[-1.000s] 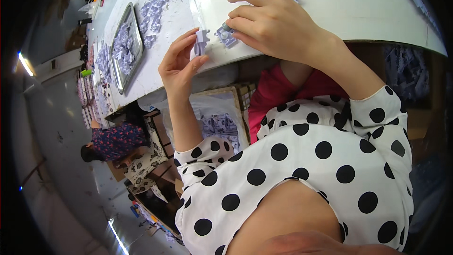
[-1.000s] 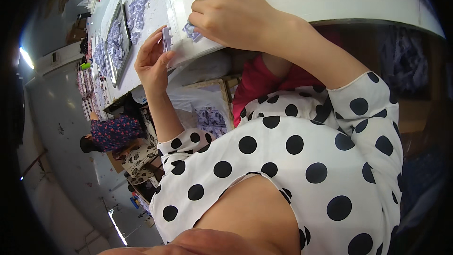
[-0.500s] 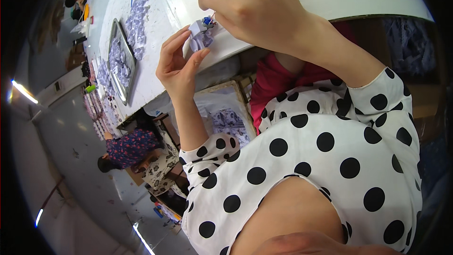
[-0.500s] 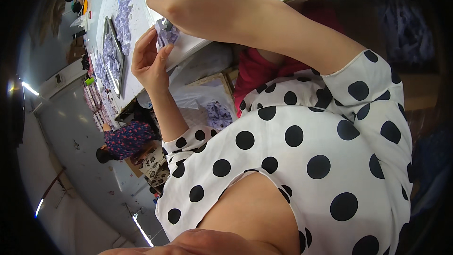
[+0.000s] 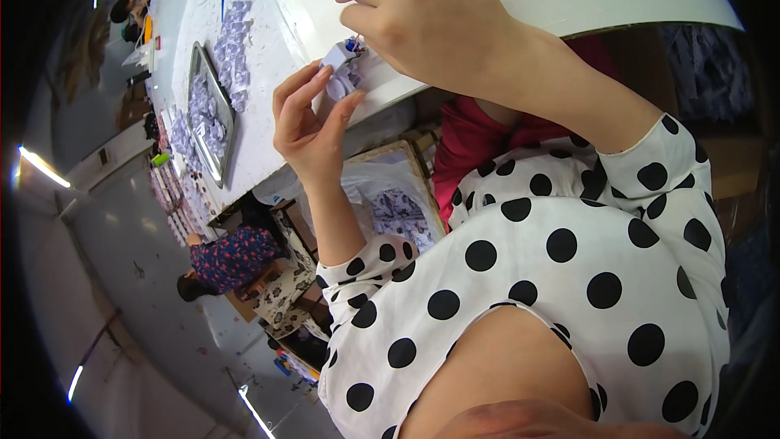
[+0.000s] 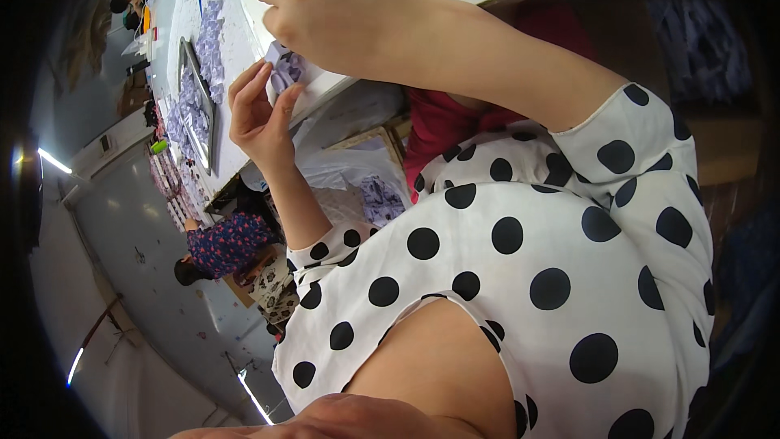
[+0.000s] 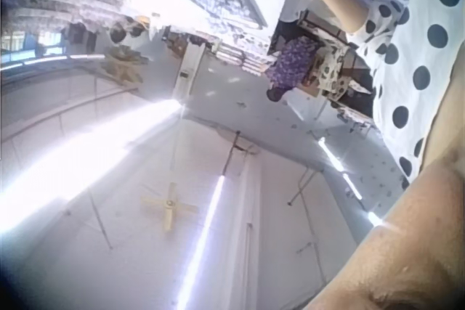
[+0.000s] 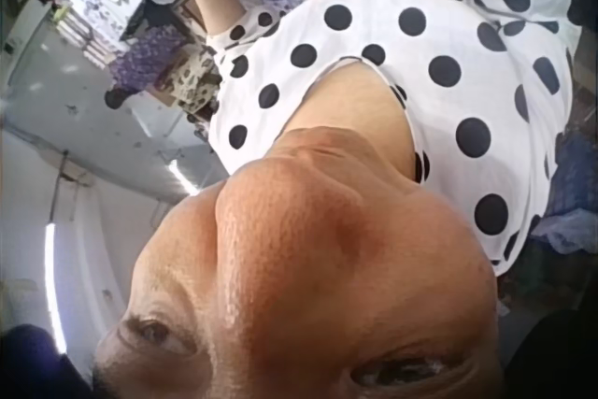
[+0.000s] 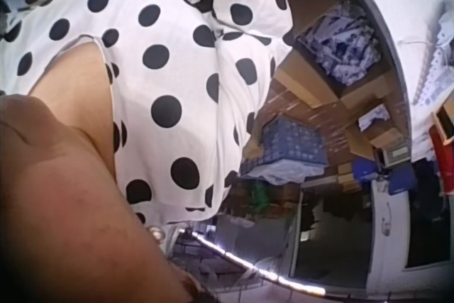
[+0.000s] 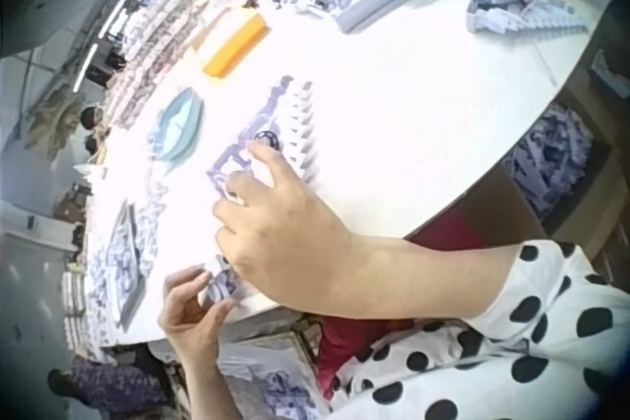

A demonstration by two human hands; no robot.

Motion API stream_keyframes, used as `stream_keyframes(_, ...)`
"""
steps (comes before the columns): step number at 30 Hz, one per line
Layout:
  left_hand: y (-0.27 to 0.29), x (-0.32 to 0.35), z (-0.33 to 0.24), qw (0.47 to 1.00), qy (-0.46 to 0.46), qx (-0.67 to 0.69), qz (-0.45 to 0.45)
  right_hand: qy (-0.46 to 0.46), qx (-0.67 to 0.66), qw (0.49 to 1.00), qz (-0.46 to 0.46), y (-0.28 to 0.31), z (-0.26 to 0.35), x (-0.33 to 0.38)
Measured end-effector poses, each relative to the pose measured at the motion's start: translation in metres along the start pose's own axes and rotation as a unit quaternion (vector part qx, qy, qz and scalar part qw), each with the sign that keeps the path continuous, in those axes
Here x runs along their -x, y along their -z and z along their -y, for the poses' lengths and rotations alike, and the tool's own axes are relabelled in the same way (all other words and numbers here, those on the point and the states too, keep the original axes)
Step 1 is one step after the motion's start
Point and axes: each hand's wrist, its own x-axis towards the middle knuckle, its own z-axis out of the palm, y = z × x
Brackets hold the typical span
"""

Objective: The person assembles plastic toy gun sections by hand, adding small components to them and organizing the finished sections.

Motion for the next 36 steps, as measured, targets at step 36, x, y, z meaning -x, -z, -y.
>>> stream_keyframes(36, 0.005, -0.014, -0.039, 0.961, 0.036, -0.270, 0.050, 0.144, 0.083, 0.974, 0.151, -0.027, 0.009, -0.011)
